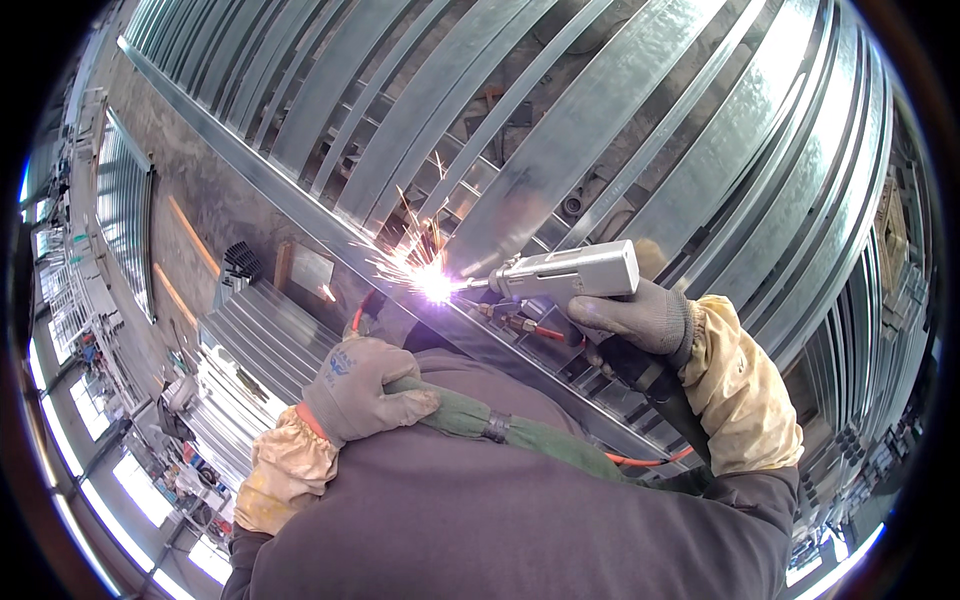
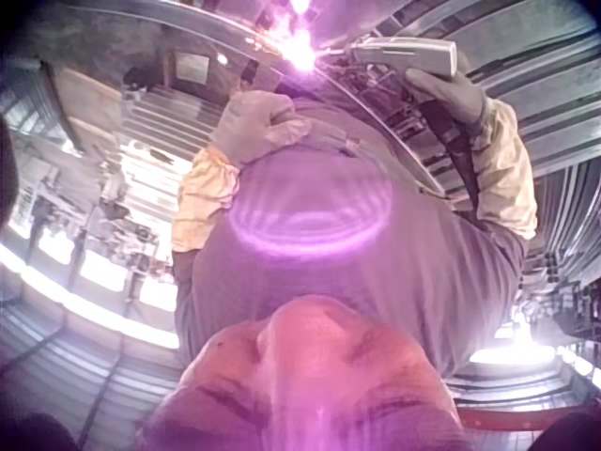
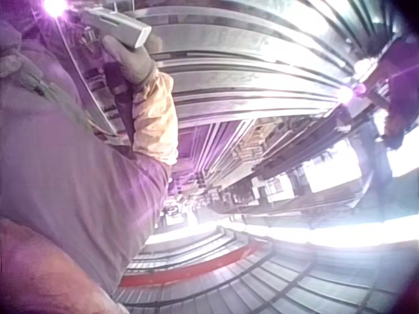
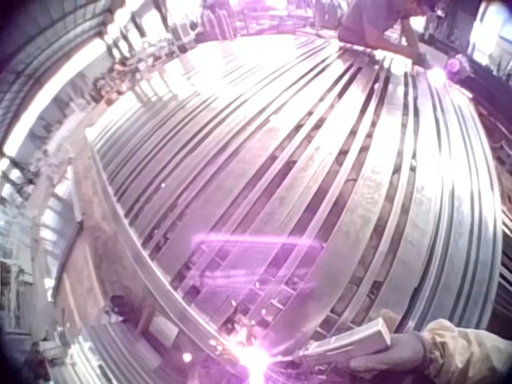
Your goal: The person uses a handheld welding gun to join metal beams in a large industrial workshop. They systematically weld along the seams of a metal frame structure, creating bright sparks and molten metal at the contact points.
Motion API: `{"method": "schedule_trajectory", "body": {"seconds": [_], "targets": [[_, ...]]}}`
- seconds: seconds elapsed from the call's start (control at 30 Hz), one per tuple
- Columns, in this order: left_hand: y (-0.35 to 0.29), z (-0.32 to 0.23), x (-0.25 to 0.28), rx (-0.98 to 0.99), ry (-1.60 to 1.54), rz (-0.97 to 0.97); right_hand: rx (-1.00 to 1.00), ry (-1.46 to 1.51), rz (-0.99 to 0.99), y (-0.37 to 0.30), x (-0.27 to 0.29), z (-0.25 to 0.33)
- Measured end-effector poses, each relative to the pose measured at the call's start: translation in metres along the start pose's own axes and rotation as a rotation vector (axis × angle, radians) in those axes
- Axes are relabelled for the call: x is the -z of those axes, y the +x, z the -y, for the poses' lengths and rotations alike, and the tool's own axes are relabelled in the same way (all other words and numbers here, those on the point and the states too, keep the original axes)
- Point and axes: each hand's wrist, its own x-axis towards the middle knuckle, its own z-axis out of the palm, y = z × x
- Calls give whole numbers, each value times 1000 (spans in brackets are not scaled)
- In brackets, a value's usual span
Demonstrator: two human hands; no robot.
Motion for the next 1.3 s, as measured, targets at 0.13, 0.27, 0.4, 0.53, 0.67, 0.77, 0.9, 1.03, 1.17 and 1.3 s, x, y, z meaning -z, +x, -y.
{"method": "schedule_trajectory", "body": {"seconds": [0.13, 0.27, 0.4, 0.53, 0.67, 0.77, 0.9, 1.03, 1.17, 1.3], "targets": [[2, -1, 1, -2, 18, 20, -4, 6, 14, -2, 0, 0], [3, -2, 0, 17, 0, 41, -14, -20, -2, -4, 1, -1], [3, -1, -2, -23, 17, 8, -13, 10, -4, -5, 2, -5], [3, -2, -1, -23, 20, 12, 14, -3, 12, -4, 6, -11], [4, -2, -1, -13, 28, 35, -4, -3, 0, -7, 4, -8], [5, -1, -3, -47, 28, 10, 4, 4, 8, -7, 6, -11], [4, -3, -3, -35, 30, 5, -14, 10, 2, -11, 3, -7], [6, -5, -3, -32, 26, 15, -20, 6, 9, -13, 5, -9], [7, -7, -1, -36, 41, 14, -3, 13, 30, -13, 7, -11], [8, -8, 0, -10, 26, 46, -3, 4, 33, -13, 10, -18]]}}
